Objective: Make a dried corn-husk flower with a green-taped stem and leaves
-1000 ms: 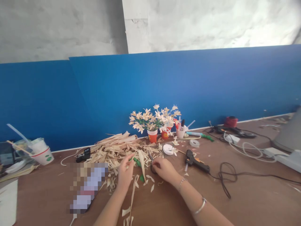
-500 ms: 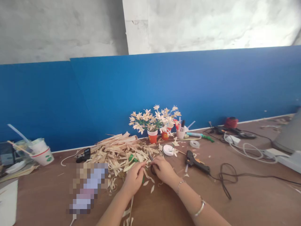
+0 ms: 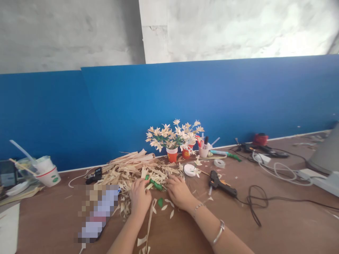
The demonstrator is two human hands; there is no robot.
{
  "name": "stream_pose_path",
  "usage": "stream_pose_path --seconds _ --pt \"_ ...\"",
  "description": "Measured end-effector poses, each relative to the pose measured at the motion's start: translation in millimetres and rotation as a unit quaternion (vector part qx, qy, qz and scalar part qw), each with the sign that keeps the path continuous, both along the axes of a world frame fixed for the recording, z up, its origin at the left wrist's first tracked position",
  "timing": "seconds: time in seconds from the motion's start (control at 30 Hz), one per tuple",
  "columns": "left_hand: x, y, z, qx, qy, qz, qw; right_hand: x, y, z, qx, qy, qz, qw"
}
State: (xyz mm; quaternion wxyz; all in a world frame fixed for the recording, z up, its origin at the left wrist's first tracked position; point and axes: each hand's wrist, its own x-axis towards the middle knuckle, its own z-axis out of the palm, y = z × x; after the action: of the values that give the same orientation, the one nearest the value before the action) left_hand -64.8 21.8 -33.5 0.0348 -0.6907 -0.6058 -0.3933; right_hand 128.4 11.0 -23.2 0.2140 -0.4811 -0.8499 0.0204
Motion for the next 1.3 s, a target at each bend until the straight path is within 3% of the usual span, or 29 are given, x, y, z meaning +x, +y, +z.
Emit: stream_pose_path --seconds 0.07,0.2,0.33,0.6,0.8,0.93,1.3 --pt "3 -4 3.0 0.016 0.018 -0.004 1.0 0 0 -0.2 -0.004 -0.006 0.014 1.0" --pt "13 -10 10.1 0.054 0.02 -0.078 0.995 0 -1 1.1 -0.009 -0.018 0.019 1.0" --pt "19 -11 7.6 0.053 0.02 -0.118 0.991 0 -1 2.4 0.001 -0.019 0.029 0.999" --pt "20 -9 1.2 0.03 0.016 -0.144 0.989 0 0 4.1 -0.015 -0.006 0.051 0.999" --pt "23 -15 2.9 0.008 0.092 -0.167 0.982 1 -1 2.3 -0.004 0.01 0.054 0.998" --pt "25 -21 0.7 -0.004 0.138 -0.179 0.974 2 3 -2.0 0.009 0.023 0.013 1.0" --pt "26 -22 -0.4 0.006 0.128 -0.17 0.977 -1 7 -6.8 -0.009 0.046 -0.098 0.994"
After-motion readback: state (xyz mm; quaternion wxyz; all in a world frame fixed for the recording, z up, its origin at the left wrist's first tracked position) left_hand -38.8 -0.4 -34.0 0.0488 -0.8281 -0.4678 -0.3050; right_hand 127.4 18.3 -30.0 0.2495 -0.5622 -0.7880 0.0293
